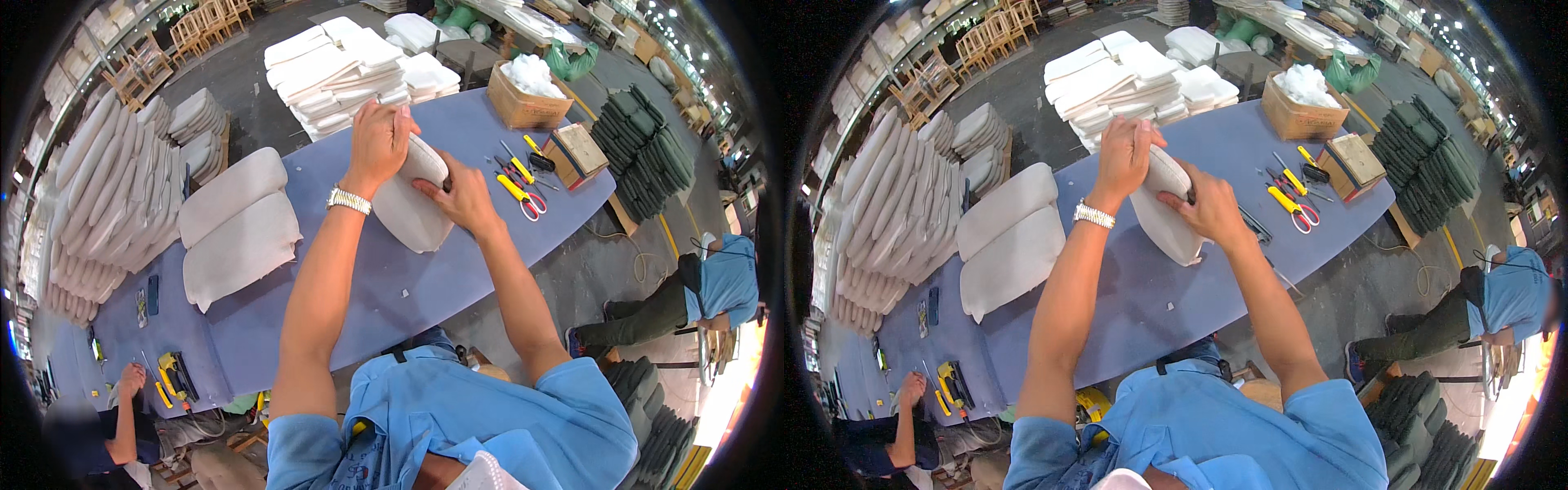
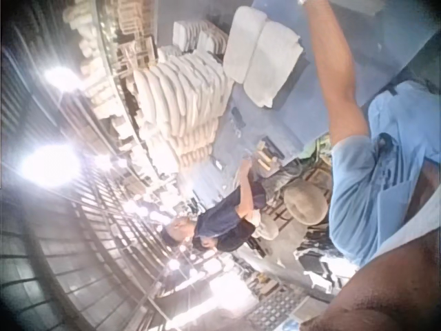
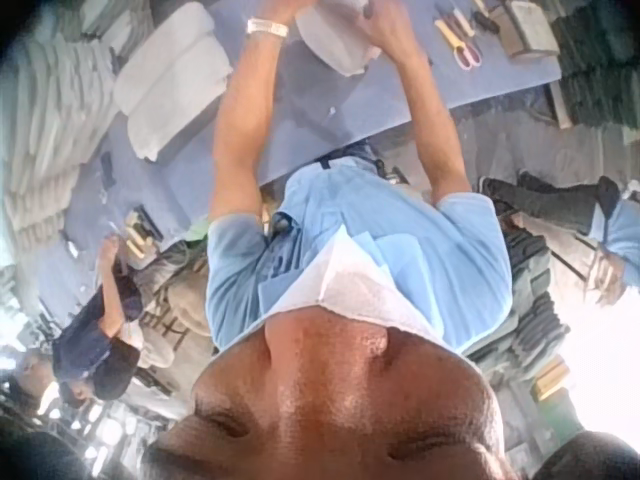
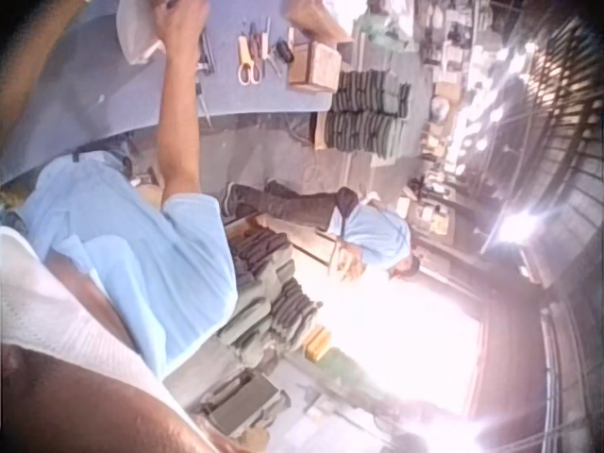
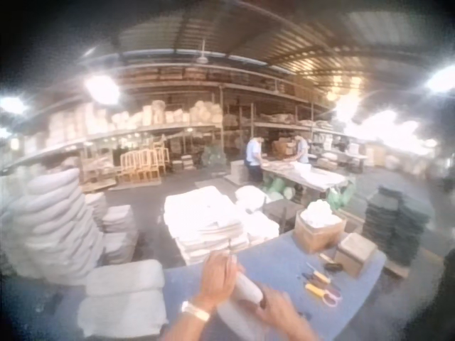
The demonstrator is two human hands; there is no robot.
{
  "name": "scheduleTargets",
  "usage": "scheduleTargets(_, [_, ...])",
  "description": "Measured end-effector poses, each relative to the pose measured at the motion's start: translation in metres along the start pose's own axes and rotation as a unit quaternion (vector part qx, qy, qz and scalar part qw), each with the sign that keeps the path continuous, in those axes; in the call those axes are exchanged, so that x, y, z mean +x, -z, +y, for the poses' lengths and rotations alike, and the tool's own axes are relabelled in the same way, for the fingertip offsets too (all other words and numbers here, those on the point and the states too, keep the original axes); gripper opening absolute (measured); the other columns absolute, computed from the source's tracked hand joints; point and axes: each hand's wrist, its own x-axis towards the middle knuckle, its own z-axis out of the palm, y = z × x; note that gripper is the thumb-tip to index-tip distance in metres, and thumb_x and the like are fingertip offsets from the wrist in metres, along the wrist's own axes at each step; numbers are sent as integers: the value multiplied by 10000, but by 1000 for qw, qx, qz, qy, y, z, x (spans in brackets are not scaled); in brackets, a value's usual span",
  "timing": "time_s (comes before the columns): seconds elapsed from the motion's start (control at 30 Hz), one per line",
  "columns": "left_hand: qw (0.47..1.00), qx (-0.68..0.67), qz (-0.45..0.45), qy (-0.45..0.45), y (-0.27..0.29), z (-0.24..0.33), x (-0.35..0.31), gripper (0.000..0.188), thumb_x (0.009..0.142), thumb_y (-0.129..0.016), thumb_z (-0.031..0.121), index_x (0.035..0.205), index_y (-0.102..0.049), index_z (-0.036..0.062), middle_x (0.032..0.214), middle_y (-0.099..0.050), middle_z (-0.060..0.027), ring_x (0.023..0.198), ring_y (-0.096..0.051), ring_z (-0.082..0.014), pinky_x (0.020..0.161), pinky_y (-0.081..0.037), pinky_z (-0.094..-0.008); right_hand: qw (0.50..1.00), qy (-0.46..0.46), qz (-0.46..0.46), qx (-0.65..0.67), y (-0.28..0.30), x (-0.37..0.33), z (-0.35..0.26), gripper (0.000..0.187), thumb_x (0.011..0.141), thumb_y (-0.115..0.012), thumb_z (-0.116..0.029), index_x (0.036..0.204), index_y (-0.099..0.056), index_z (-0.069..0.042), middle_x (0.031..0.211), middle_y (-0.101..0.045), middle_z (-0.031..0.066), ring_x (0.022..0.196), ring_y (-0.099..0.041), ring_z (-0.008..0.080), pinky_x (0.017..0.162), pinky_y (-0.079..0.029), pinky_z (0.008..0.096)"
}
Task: The person wraps white fabric around cushion foam, staples the edges with a pneumatic stapler, and trims excess fabric with scissors. The person repeats this process on multiple cushions, stacking finished units on the table.
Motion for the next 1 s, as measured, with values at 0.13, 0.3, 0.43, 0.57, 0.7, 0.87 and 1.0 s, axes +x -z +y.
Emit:
scheduleTargets(0.13, [985, -6, 169, 26, -19, -31, -5, 446, 1099, -417, 364, 1181, -728, 55, 1142, -709, -150, 1182, -600, -315, 1084, -364, -459, 1000, 5, 4, -7, 1, 14, -4, 591, 856, -798, -426, 1303, -667, -62, 904, -750, 202, 813, -730, 376, 749, -560, 443])
scheduleTargets(0.3, [975, -97, 161, 121, -13, -40, -10, 539, 1090, -426, 439, 1401, -609, 38, 1230, -695, -210, 1263, -583, -336, 1091, -390, -431, 997, -16, 66, 30, 0, 11, -3, 558, 865, -787, -459, 1200, -705, -20, 939, -761, 202, 834, -747, 362, 749, -564, 416])
scheduleTargets(0.43, [968, -70, -26, 242, 1, -29, -14, 606, 1091, -365, 498, 1246, -723, 34, 1153, -734, -219, 1135, -660, -364, 1001, -470, -402, 985, -47, 106, 128, -2, -7, -15, 553, 862, -805, -406, 1190, -693, 26, 959, -769, 198, 849, -756, 314, 779, -571, 396])
scheduleTargets(0.57, [935, -49, -122, 328, -20, -49, -34, 648, 1066, -358, 495, 1037, -778, 2, 1008, -743, -260, 1008, -696, -430, 908, -512, -433, 975, -122, 61, 174, -15, -20, -2, 536, 851, -823, -340, 1181, -682, 58, 965, -769, 197, 877, -752, 271, 803, -574, 383])
scheduleTargets(0.7, [866, -48, -247, 432, -53, -78, -69, 656, 1050, -364, 488, 1057, -746, -45, 1136, -683, -341, 1123, -643, -476, 979, -485, -455, 965, -170, 41, 196, -37, -35, 13, 559, 865, -813, -325, 1214, -653, 81, 951, -759, 192, 832, -743, 257, 773, -572, 368])
scheduleTargets(0.87, [738, -178, -400, 514, -104, -67, -204, 696, 1055, -393, 529, 1202, -689, -83, 1290, -646, -331, 1259, -603, -436, 1080, -438, -437, 915, -318, -103, 227, -56, -95, 48, 629, 925, -735, -386, 1406, -563, -19, 940, -753, 175, 804, -727, 276, 752, -561, 371])
scheduleTargets(1.0, [774, -226, -298, 511, -96, -34, -271, 747, 1050, -433, 572, 1339, -600, -97, 1417, -580, -304, 1391, -513, -388, 1177, -358, -403, 929, -290, -199, 116, -86, -144, 71, 593, 984, -629, -469, 1476, -538, -150, 1014, -741, 215, 913, -737, 316, 845, -553, 402])
